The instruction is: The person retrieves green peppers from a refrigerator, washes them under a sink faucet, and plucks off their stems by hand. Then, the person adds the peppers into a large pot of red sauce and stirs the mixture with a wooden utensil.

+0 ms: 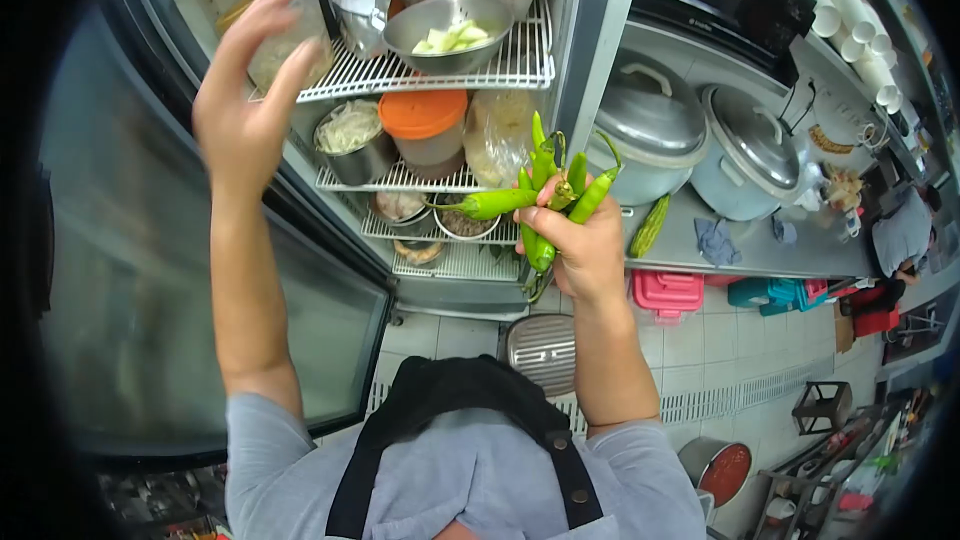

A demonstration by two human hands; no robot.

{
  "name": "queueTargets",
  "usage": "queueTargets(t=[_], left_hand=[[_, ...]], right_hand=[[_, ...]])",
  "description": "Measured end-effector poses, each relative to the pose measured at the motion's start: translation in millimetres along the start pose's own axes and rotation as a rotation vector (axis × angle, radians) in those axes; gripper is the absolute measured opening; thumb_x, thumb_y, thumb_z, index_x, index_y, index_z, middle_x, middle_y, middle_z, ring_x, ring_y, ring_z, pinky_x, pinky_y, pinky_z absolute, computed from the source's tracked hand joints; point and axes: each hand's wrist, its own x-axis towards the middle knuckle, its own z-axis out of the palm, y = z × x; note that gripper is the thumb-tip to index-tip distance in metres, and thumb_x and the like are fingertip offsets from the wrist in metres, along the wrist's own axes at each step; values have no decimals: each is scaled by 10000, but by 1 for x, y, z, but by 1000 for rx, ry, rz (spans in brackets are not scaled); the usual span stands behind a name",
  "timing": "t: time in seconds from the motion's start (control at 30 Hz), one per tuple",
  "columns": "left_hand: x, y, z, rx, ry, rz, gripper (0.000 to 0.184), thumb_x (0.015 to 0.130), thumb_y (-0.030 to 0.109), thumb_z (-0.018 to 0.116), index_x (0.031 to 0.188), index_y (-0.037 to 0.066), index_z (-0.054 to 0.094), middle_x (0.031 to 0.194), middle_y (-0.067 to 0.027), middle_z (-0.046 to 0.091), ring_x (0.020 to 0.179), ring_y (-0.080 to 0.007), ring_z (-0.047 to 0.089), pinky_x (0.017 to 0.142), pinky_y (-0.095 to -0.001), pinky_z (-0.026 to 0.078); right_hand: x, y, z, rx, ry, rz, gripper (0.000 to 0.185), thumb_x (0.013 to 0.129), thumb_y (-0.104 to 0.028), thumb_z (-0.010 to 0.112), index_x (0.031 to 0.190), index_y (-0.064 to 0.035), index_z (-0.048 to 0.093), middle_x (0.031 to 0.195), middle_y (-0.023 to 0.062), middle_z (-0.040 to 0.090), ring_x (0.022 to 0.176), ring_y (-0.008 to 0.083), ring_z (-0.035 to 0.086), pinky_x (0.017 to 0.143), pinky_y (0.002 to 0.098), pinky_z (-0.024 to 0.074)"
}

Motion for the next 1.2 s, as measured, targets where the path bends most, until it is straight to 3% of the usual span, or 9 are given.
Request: queueTargets(t=[0.1, 0.17, 0.3, 0.4, 0.5, 0.6, 0.83, 1.1, 1.2], left_hand=[[-81, 50, -82, 121, 257, 5, 291, 914, -88, 703, 1200, -43, 682, 1335, -244, 696, 1354, -396, 599, 1192, -515, 413], [-126, 66, -175, 432, 355, 63, 224, 963, -99, 637, 1180, -58, 669, 1327, -288, 678, 1299, -415, 631, 1136, -545, 484], [-186, 121, -361, 1480, 639, 246, 111, 965, 46, 720, 1063, -3, 739, 1159, -222, 728, 887, -277, 754, 784, -375, 640], [-207, 132, -437, 1037, 911, 78, 355, 836, 42, 824, 1147, -62, 688, 1136, -193, 732, 923, -287, 721, 838, -379, 610], [-260, 103, -528, 725, 814, -332, 597, 976, 333, 723, 1385, -81, 590, 1333, -172, 661, 1221, -269, 630, 1097, -435, 474], [-240, 125, -465, 167, 925, -704, 773, 1047, 520, 557, 1507, -96, 476, 1516, -262, 549, 1387, -356, 550, 1207, -485, 408], [-241, 178, -422, -115, 788, -823, 844, 1072, 618, 473, 1571, -60, 410, 1535, -240, 532, 1442, -356, 505, 1249, -486, 350], [-266, 283, -273, -326, 489, -547, 781, 1002, 133, 692, 1636, -57, 278, 1602, -201, 469, 1426, -275, 512, 1207, -409, 378], [-233, 311, -193, -261, 301, -687, 652, 885, 113, 826, 1436, -20, 504, 1291, -107, 641, 1147, -198, 641, 1023, -343, 497]], right_hand=[[-32, 16, -15, -4, 26, 103, 210, 847, 72, 731, 1000, -27, 626, 1117, 205, 696, 836, 244, 721, 572, 346, 629], [-51, 32, -29, -20, 57, 183, 215, 840, 68, 735, 997, -29, 626, 1042, 166, 695, 813, 232, 717, 572, 352, 625], [-96, 58, -27, -112, 122, 346, 208, 838, 44, 748, 987, -35, 627, 923, 117, 674, 790, 219, 711, 562, 358, 619], [-126, 78, -13, -109, 88, 411, 205, 838, 32, 760, 978, -36, 627, 920, 112, 677, 782, 218, 707, 556, 355, 617], [-154, 85, 14, -91, 40, 437, 209, 838, 28, 767, 979, -35, 626, 913, 118, 681, 763, 217, 706, 552, 354, 616], [-179, 81, 29, -81, -25, 492, 209, 841, 26, 768, 987, -30, 629, 900, 127, 688, 768, 219, 715, 545, 361, 613], [-224, 65, 17, -47, -83, 518, 225, 832, 31, 765, 995, -26, 620, 928, 134, 684, 800, 242, 722, 552, 380, 619], [-251, 15, -56, -78, -13, 448, 237, 828, 27, 760, 996, -32, 603, 1095, 151, 655, 836, 252, 707, 577, 393, 627], [-266, -2, -96, -87, 14, 427, 258, 827, 17, 765, 1011, -34, 591, 1089, 154, 658, 833, 252, 699, 586, 395, 626]])
